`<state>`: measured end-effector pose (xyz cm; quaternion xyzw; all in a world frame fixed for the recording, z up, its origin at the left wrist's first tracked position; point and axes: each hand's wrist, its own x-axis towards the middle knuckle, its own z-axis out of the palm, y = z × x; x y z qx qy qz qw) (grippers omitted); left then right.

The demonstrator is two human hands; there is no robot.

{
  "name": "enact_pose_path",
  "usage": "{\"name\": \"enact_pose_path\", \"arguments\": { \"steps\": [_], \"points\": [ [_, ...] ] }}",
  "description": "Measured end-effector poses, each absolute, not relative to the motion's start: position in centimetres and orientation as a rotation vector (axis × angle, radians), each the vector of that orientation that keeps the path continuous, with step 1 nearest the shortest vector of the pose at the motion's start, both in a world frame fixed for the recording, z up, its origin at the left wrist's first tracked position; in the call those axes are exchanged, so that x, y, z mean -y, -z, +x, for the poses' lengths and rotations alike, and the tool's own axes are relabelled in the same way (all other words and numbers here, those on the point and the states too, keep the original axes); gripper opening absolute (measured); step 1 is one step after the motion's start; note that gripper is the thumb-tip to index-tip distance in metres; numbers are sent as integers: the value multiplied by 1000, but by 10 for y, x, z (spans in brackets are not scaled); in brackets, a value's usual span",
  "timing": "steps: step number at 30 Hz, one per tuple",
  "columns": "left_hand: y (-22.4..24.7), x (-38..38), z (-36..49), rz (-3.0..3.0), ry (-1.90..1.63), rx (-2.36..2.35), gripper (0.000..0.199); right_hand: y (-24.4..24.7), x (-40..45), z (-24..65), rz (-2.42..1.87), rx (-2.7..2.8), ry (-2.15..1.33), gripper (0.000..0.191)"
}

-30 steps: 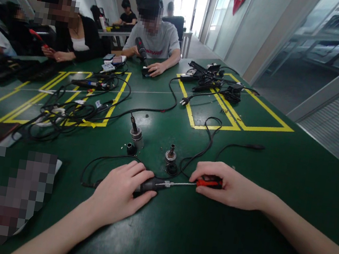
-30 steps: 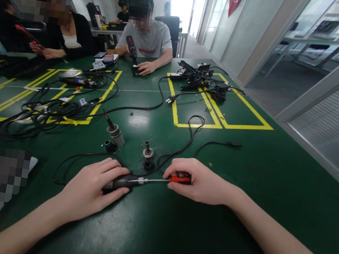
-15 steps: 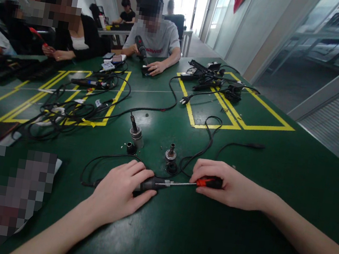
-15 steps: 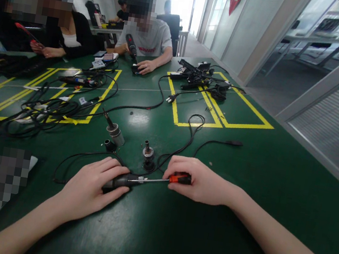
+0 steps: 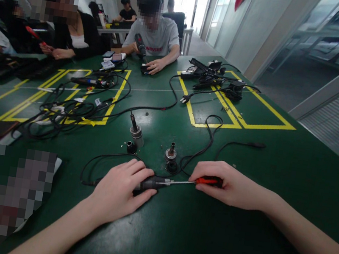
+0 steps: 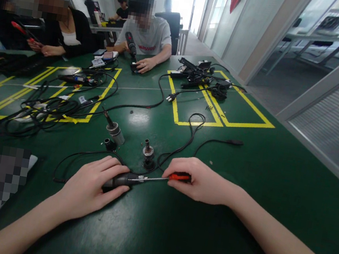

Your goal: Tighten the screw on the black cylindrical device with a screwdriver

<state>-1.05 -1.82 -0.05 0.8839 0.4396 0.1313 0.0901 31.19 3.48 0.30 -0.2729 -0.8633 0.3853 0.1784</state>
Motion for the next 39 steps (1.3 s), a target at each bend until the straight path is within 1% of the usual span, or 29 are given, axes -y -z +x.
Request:
{"name": "enact_pose_path", "arguments": {
  "steps": [5,8,10,16,20,23,27,29,36,39],
  "points": [
    [1,18,-11,2633,-402,-1311,19,-5,-35,312,-766,2435,-1106,11],
    [2,18,-11,2635,-406,-1311,22,-7,-34,313,-732,2429,-1101,20],
    [2,19,-11,2633,-410,-1311,23,-9,-35,313,-724,2415,-1120,22],
    [3,19,-12,2635,-422,-1300,21,-9,-40,319,-724,2349,-1199,15],
    [3,19,-12,2650,-432,-1288,25,-9,-39,318,-734,2316,-1174,13],
    [3,19,-12,2664,-425,-1280,27,-7,-37,315,-801,2340,-1094,21],
    [3,19,-12,2670,-412,-1269,27,-5,-35,311,-902,2364,-1127,39],
    [3,19,-12,2665,-410,-1270,26,-6,-34,311,-912,2354,-1138,41],
    [2,18,-12,2660,-404,-1257,23,-5,-38,316,-872,2360,-1121,25],
    [1,18,-12,2649,-405,-1254,22,-4,-37,316,-859,2387,-1087,22]
  ]
}}
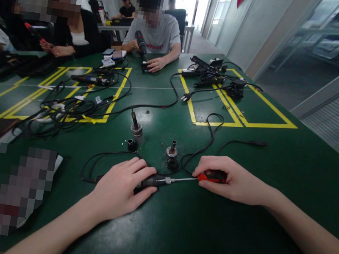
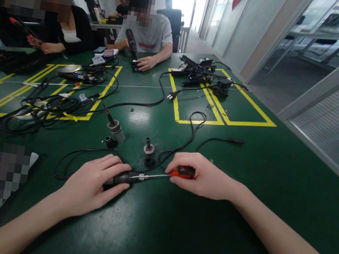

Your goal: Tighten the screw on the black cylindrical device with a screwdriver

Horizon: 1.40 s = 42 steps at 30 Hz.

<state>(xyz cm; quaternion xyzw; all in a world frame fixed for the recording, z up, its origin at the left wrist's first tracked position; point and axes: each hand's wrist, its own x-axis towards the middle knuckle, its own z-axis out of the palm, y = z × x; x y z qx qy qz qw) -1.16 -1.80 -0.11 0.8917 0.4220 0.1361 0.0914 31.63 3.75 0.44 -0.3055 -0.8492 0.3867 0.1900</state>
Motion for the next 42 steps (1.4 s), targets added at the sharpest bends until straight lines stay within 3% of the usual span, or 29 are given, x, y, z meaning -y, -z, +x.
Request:
{"name": "enact_pose_path", "arguments": {
  "steps": [9,18,34,38,42],
  "points": [
    [1,19,-10,2615,-378,-1292,23,-10,-33,308,-950,2451,-1067,39],
    [-1,19,-9,2580,-407,-1284,23,-4,-35,312,-875,2456,-1076,19],
    [0,20,-9,2572,-395,-1302,23,-5,-37,317,-767,2390,-1058,13],
    [0,20,-10,2573,-400,-1302,23,-5,-36,315,-820,2400,-1056,20],
    [-1,20,-9,2573,-387,-1307,22,-7,-34,311,-937,2414,-1079,38]
  ]
}}
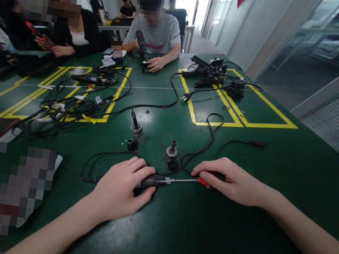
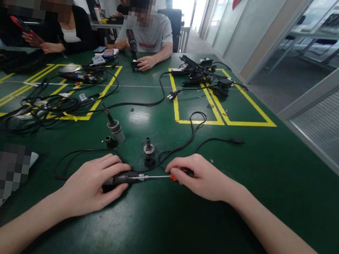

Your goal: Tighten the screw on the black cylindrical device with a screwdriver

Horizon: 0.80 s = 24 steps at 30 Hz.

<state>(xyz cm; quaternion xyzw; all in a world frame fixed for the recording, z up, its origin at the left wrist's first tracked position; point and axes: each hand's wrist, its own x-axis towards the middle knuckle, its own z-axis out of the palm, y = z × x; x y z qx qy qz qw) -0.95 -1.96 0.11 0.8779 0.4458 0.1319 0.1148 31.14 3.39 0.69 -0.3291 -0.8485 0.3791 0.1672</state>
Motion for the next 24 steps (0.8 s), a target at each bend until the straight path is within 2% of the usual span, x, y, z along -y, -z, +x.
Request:
{"name": "enact_pose_path", "arguments": {
  "steps": [3,15,24],
  "points": [
    [-2,19,-10,2574,-387,-1301,22,-8,-34,311,-969,2398,-1106,45],
    [-1,20,-9,2580,-410,-1295,21,-8,-36,317,-953,2356,-1148,29],
    [-2,20,-9,2559,-395,-1299,21,-7,-36,312,-948,2409,-1116,45]
  ]
}}
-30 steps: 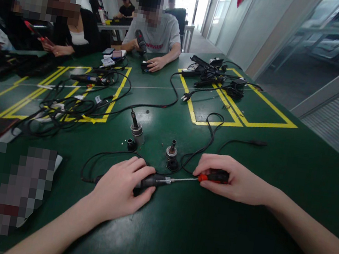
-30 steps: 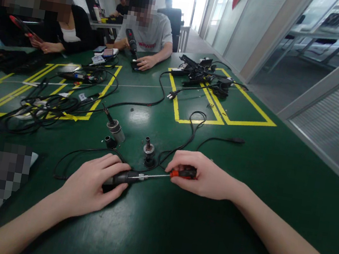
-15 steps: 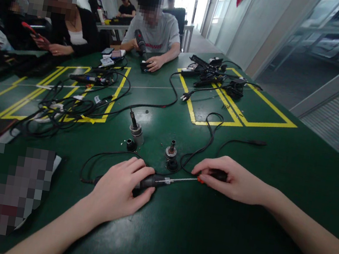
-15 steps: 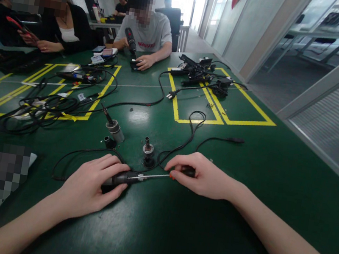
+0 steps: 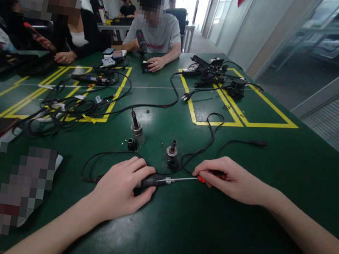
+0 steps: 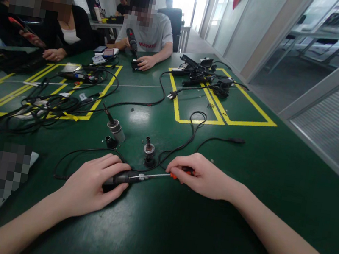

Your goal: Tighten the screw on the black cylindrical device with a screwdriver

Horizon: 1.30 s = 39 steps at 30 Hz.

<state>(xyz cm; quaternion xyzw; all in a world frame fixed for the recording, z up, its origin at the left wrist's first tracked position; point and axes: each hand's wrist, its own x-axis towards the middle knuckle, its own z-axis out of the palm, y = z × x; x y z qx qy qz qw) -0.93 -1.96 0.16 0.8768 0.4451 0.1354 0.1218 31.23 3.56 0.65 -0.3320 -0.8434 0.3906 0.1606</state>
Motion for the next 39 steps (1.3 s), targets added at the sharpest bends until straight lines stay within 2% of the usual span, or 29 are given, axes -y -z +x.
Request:
{"name": "enact_pose_path", "arguments": {
  "steps": [10,12,16,18,23,26,28,33,35,39],
  "points": [
    [-3,20,-8,2567,-388,-1306,21,-9,-35,313,-869,2411,-1074,24],
    [-3,20,-8,2567,-390,-1305,20,-9,-36,312,-857,2432,-1041,30],
    [-1,20,-9,2576,-402,-1306,20,-7,-36,309,-862,2465,-1035,53],
    [0,20,-9,2578,-407,-1302,20,-7,-36,309,-871,2464,-1044,54],
    [0,20,-9,2576,-397,-1303,20,-6,-36,313,-834,2446,-1047,29],
    [-1,20,-8,2581,-392,-1307,21,-5,-35,314,-826,2448,-1032,25],
    [-1,20,-8,2584,-394,-1310,21,-5,-35,313,-829,2449,-1032,29],
    [-1,20,-8,2583,-394,-1314,20,-7,-35,308,-838,2461,-1050,57],
    [-1,20,-8,2581,-391,-1314,21,-7,-35,308,-845,2450,-1064,53],
    [-2,20,-8,2582,-391,-1309,21,-5,-35,313,-857,2416,-1099,33]
  ]
}}
